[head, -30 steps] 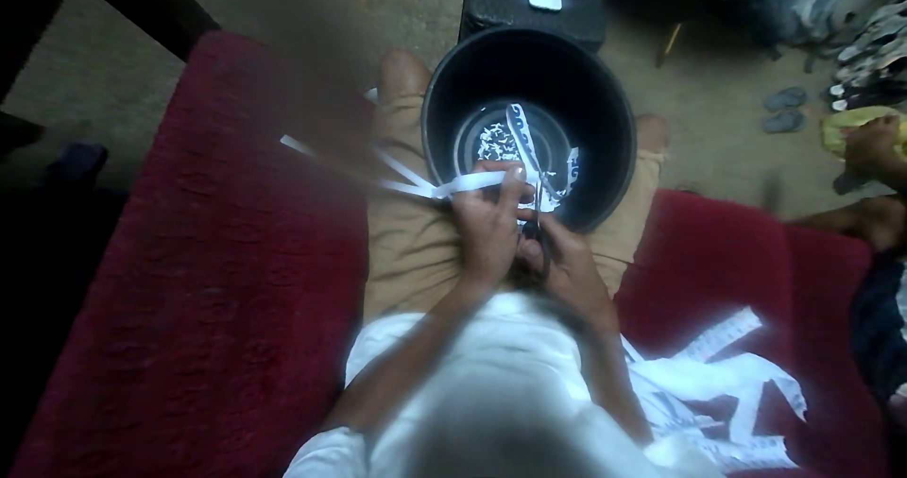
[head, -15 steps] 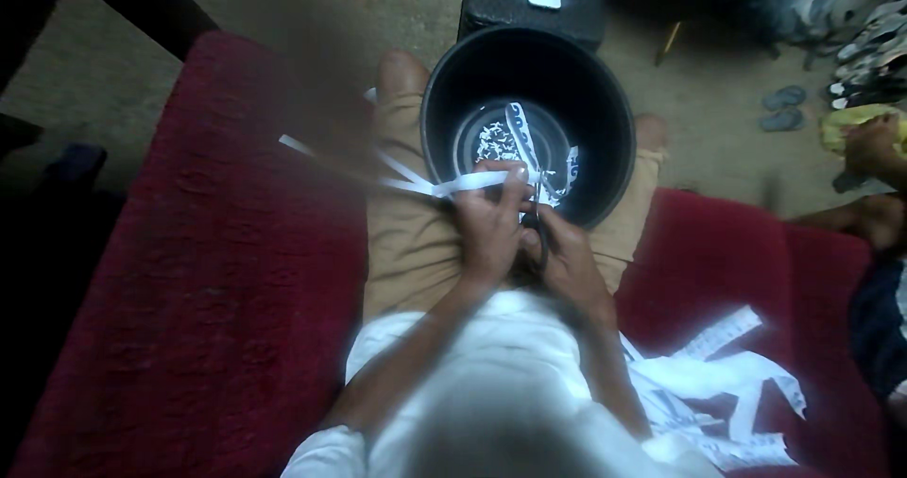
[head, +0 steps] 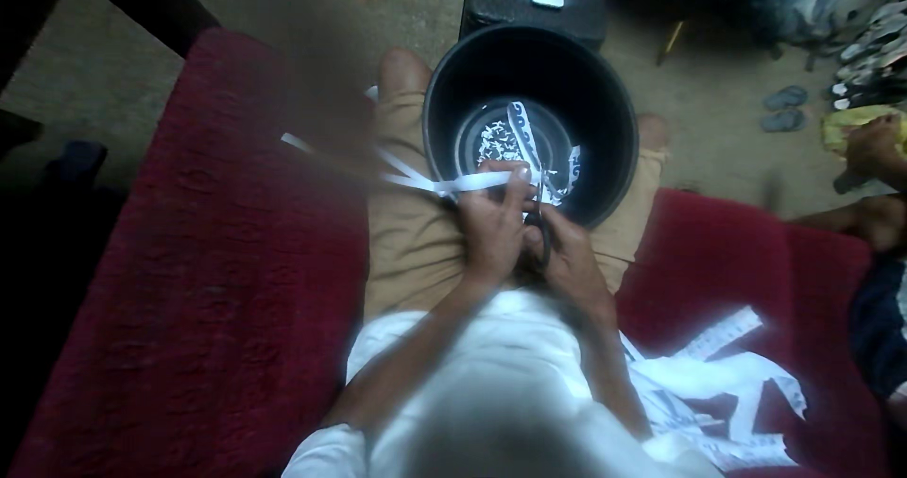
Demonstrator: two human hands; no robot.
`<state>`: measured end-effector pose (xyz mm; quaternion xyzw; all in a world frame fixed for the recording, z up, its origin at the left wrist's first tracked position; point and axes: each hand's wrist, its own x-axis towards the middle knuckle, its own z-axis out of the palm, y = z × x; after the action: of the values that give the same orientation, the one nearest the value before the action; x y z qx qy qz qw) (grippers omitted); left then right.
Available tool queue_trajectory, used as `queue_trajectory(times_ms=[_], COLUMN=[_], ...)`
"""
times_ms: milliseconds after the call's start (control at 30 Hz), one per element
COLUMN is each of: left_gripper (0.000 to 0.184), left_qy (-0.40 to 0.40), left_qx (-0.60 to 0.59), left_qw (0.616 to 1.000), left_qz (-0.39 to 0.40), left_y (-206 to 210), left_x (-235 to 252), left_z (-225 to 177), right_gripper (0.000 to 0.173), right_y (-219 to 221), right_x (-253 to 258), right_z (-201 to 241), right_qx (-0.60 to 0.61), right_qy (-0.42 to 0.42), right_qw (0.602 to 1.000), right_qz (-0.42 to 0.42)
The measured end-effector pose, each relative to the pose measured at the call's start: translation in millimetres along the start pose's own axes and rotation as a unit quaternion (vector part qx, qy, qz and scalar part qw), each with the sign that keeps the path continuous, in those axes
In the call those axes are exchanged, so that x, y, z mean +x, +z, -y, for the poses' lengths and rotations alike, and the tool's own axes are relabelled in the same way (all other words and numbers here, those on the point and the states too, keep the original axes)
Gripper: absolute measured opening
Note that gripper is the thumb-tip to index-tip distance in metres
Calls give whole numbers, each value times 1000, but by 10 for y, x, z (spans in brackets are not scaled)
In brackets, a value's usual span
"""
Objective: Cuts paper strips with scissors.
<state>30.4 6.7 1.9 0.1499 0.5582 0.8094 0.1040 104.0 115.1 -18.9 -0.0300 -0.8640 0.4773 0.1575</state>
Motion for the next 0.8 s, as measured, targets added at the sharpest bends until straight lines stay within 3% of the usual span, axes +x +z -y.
queue_trajectory(times_ms=[333, 533, 800], left_gripper=[17, 16, 14], left_qy=[-21, -30, -21], left_qx=[5, -1, 2], left_qw=[1000, 1000, 1000], left_qz=[-7, -10, -4], left_y=[-15, -11, -7], left_x=[-3, -3, -20], left_z=[4, -20, 28], right_gripper=[30, 44, 46], right_y=[16, 9, 6], right_x=[-19, -57, -21], right_z=[-26, -8, -4], right_qx=[24, 44, 20], right_qy=[13, 34, 21], right_qw=[1000, 998, 999], right_qz=[0, 30, 18])
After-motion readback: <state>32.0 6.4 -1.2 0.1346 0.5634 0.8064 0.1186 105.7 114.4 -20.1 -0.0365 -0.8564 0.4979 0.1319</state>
